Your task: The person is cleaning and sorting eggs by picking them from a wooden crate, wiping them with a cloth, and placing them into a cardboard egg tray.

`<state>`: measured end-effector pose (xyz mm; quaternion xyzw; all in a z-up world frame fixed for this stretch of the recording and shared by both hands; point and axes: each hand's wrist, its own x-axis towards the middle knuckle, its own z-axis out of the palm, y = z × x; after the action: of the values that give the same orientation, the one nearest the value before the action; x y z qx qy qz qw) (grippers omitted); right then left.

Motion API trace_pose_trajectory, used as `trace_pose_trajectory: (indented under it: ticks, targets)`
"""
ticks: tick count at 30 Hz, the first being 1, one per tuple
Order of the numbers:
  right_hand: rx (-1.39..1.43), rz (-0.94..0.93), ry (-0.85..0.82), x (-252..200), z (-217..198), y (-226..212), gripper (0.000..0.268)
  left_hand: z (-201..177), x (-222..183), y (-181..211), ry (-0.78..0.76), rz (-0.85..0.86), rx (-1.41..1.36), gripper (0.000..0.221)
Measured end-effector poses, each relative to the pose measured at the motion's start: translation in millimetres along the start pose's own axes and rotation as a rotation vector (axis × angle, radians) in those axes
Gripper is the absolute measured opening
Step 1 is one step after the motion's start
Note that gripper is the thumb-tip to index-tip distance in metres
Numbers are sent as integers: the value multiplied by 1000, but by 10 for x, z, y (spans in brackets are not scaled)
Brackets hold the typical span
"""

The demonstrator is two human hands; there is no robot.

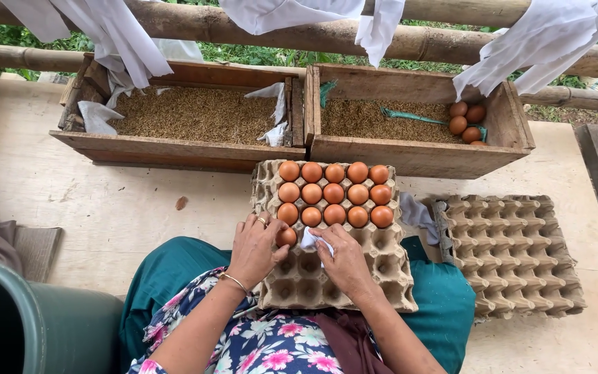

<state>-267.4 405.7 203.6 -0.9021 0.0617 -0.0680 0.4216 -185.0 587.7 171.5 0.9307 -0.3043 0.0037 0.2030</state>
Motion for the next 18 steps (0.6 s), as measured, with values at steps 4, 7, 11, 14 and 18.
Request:
trace_pose_trajectory:
  ticks: [4,7,11,14,18]
  targets:
    - [-14,-17,7,-33,-7,-46,24,-58,-58,54,-11,-8,15,35]
    - [-34,-13,6,-20,-60,-87,21,-68,-43,86,-45,19,25,40]
    - [9,38,-123,-27,-110,-73,51,-42,-3,118,10,-30,-22,38]
    - [-31,39,-152,-29,-117,-20,56,-46,97,144,-90,-73,29,36]
    - [95,-28,-62,24,-216,61,35,13,209,154,-168,11,311,47]
